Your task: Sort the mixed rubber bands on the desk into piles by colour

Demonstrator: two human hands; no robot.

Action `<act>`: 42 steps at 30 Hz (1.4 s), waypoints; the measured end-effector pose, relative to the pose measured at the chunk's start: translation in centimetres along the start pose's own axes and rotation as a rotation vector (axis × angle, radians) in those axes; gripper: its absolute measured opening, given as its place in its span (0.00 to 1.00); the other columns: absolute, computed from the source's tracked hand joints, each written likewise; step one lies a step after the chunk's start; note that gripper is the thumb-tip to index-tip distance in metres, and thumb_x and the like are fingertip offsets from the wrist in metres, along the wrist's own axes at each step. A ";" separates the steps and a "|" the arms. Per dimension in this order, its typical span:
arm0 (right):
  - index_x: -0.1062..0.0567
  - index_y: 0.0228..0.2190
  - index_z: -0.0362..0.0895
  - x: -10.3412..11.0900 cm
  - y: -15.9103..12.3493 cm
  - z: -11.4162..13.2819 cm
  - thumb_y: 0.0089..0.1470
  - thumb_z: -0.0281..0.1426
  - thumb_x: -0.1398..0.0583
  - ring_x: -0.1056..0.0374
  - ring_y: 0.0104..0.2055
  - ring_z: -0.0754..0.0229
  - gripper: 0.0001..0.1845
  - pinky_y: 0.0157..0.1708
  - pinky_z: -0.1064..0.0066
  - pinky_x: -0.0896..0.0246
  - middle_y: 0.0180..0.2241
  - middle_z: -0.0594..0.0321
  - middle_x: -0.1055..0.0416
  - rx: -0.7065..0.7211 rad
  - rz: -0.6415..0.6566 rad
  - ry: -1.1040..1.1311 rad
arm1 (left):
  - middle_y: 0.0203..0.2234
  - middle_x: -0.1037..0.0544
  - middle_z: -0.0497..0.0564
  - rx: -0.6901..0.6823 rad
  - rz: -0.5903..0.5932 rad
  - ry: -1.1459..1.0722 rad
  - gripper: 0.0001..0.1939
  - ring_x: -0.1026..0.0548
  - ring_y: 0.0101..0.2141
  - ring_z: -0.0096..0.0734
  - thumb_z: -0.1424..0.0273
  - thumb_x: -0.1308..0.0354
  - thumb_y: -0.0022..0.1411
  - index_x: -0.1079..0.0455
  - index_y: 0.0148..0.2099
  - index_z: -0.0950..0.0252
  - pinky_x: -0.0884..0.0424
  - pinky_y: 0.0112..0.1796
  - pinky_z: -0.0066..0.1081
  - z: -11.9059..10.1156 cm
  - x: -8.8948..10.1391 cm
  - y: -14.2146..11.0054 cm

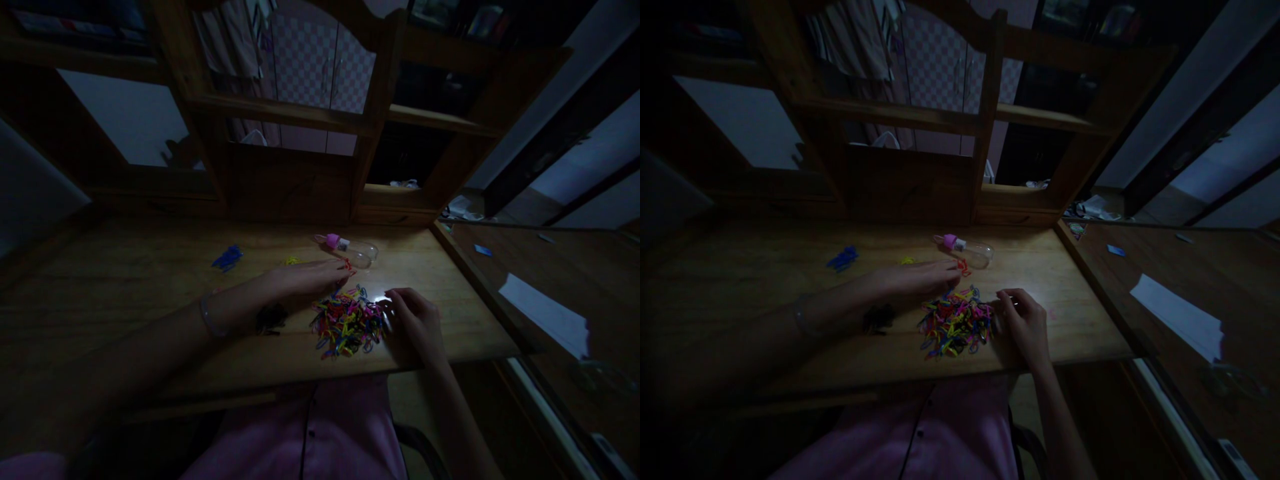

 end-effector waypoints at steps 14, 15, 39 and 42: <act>0.25 0.46 0.48 -4.3 2.5 4.4 0.60 0.29 0.43 0.30 0.42 0.58 0.13 0.40 0.68 0.34 0.45 0.58 0.28 0.314 0.384 -0.101 | 0.42 0.30 0.56 -0.073 0.008 0.233 0.08 0.33 0.41 0.36 0.73 0.51 0.63 0.35 0.44 0.65 0.37 0.45 0.34 -1.8 0.0 -0.9; 0.24 0.45 0.49 -5.1 2.7 4.9 0.60 0.26 0.44 0.30 0.44 0.58 0.14 0.42 0.68 0.34 0.46 0.58 0.29 0.370 0.439 -0.125 | 0.39 0.30 0.55 -0.058 -0.004 0.235 0.06 0.33 0.39 0.35 0.73 0.51 0.64 0.35 0.42 0.65 0.37 0.43 0.33 -2.1 0.4 -0.9; 0.25 0.30 0.45 -4.3 5.0 4.2 0.47 0.26 0.38 0.34 0.28 0.62 0.05 0.28 0.72 0.42 0.29 0.64 0.28 0.421 0.580 -0.454 | 0.28 0.31 0.46 0.399 -0.387 -0.821 0.11 0.32 0.30 0.27 0.62 0.39 0.58 0.34 0.36 0.64 0.36 0.33 0.29 -2.6 -3.2 -11.0; 0.26 0.30 0.46 -3.8 4.9 4.8 0.48 0.28 0.37 0.34 0.28 0.63 0.03 0.28 0.73 0.41 0.29 0.65 0.27 0.394 0.571 -0.417 | 0.27 0.30 0.47 0.392 -0.424 -0.945 0.13 0.32 0.28 0.27 0.62 0.37 0.56 0.34 0.35 0.65 0.35 0.31 0.29 -1.8 -3.8 -11.3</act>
Point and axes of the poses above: each hand's wrist, its own y-axis towards the middle knuckle, its own x-axis out of the back of the hand, z = x × y, the point moved 10 cm from there along y, towards the middle knuckle
